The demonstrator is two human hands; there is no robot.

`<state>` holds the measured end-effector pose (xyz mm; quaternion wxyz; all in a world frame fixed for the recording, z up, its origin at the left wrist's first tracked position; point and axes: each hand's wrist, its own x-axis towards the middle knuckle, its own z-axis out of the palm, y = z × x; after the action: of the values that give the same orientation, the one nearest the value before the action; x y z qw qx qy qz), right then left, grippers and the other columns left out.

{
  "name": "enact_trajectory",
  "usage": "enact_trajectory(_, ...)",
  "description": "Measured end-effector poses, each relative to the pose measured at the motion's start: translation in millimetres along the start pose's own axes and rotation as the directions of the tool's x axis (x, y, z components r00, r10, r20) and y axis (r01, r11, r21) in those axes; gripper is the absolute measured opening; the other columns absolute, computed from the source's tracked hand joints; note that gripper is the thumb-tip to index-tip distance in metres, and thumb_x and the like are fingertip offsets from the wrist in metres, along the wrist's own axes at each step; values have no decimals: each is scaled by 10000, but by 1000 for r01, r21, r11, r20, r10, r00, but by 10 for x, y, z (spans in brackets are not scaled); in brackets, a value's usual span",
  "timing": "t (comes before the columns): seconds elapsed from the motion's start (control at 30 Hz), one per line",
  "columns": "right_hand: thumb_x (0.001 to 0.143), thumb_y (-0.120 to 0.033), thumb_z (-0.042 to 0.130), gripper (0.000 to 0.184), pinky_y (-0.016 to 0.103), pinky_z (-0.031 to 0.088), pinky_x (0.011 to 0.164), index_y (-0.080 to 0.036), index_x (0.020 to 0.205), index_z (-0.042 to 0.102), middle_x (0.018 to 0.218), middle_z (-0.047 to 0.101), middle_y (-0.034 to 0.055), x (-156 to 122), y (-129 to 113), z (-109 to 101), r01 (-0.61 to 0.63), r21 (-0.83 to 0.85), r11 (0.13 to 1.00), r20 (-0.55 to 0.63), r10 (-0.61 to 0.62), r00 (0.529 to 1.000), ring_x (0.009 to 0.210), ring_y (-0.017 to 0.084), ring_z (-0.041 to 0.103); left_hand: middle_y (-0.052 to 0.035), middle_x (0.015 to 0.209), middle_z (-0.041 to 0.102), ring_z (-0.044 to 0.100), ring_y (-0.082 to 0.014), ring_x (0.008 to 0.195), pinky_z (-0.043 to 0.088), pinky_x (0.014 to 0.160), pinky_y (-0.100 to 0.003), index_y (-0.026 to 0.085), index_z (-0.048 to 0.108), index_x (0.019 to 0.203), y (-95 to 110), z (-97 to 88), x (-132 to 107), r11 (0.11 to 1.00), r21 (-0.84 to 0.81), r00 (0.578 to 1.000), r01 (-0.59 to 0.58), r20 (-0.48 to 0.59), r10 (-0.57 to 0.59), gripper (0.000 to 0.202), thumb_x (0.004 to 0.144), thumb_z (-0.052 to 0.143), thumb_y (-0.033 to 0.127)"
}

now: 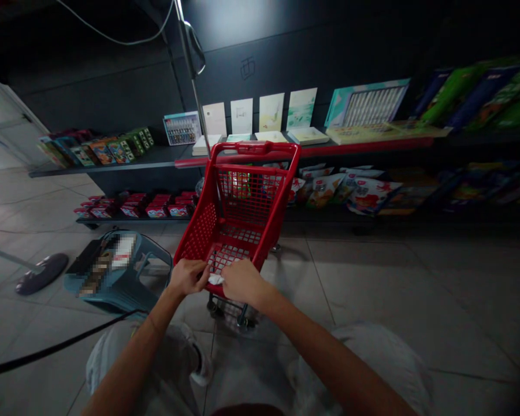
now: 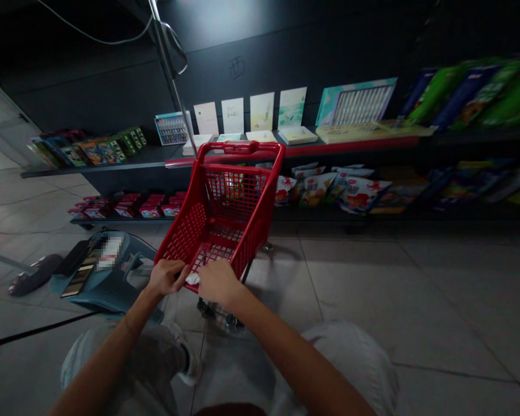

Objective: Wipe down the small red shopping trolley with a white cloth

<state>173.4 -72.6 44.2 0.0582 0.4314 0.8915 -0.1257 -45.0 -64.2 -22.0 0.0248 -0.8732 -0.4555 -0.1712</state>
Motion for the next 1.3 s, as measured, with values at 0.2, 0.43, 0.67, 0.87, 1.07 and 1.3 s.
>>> enact_trajectory(0.2,930,-275,486,344,344,528,822,-101,1012,771,982,760,203,142,-168,152,40,38,998,-138,-34,990,967,283,734,-20,563,522,468,-134,508,342,535,-294,226,493,596,-340,48,-58,996,-43,993,-81,-91,77,285,877,458,256)
enact_trajectory(0.43,945,-270,464,349,344,520,811,-105,1018,764,972,760,200,199,-229,136,90,61,994,-181,-78,980,957,280,734,-61,680,594,527,-185,616,444,621,-325,220,619,736,-683,13,90,983,-125,990,-131,-75,123,258,800,374,271)
enact_trajectory(0.67,977,-339,434,382,350,515,855,-123,1064,737,1040,760,167,165,-66,15,78,21,997,-161,-74,984,988,271,723,-119,1083,659,522,-284,1143,442,1053,-478,227,671,799,-728,54,273,983,-179,987,41,-143,-67,290,790,390,300)
enact_trajectory(0.87,984,-272,396,355,334,503,865,-166,1066,725,1095,750,144,80,273,-110,-7,-5,1000,-207,6,978,1021,257,706,-114,1277,618,402,-298,1348,338,1173,-506,217,703,848,-793,95,485,982,-181,990,55,-116,-77,338,850,379,312)
enact_trajectory(1.07,985,-268,400,368,325,481,870,-171,1057,747,1083,754,134,-124,1017,-250,-263,-54,963,-318,233,919,996,256,711,-108,1271,621,373,-286,1398,307,1205,-483,203,727,891,-1017,214,617,986,-163,985,-41,-171,13,420,917,323,319)
enact_trajectory(1.3,970,-255,411,375,328,418,835,-152,1005,770,1034,759,160,-494,1701,-538,-527,-64,848,-475,439,763,942,249,701,-75,1264,668,496,-232,1311,198,1252,-498,219,741,974,-1235,163,831,990,-93,993,105,-47,-110,441,903,306,231)
